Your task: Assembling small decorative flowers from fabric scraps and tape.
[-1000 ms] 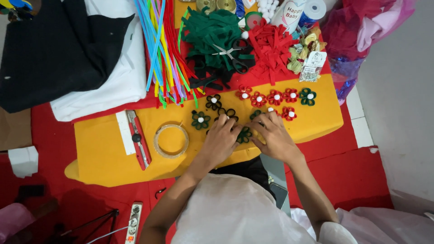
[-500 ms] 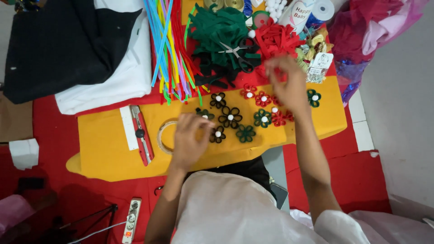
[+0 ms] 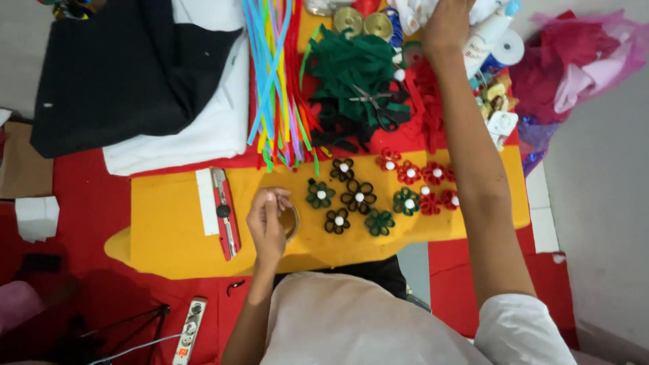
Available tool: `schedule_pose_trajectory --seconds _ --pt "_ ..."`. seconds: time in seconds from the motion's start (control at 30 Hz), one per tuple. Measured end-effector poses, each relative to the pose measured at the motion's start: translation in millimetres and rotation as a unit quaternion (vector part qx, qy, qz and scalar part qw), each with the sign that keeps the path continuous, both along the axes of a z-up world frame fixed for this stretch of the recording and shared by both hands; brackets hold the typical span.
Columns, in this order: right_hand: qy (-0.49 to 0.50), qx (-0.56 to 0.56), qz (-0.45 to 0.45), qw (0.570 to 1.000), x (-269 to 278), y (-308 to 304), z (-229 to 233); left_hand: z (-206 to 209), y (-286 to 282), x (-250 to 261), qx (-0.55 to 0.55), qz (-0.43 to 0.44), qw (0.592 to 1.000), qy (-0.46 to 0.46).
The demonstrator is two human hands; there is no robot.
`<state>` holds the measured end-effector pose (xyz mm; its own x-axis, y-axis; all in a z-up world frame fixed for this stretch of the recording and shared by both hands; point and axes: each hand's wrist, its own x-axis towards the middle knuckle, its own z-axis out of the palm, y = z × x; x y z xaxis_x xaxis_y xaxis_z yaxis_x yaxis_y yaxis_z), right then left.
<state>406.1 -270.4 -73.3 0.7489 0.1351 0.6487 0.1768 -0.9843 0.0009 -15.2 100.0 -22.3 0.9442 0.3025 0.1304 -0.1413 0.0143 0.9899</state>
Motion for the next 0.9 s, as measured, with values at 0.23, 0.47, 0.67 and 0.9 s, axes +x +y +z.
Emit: schedule_pose_trajectory --seconds 0.23,0.47,0.67,0.9 --pt "0.034 -0.120 -0.079 0.989 10 5 16 2 -1 1 -0.007 0.008 1.000 0.023" --pt "0.038 -0.287 -0.089 0.953 18 4 13 9 -2 2 0.020 0.003 0.999 0.045" --pt "0.001 -0.230 -0.040 0.972 10 9 14 9 -2 1 0.039 0.003 0.998 0.044" --pt "0.022 -0.200 -0.065 0.977 5 17 -4 7 -2 2 0.050 0.001 0.998 0.030"
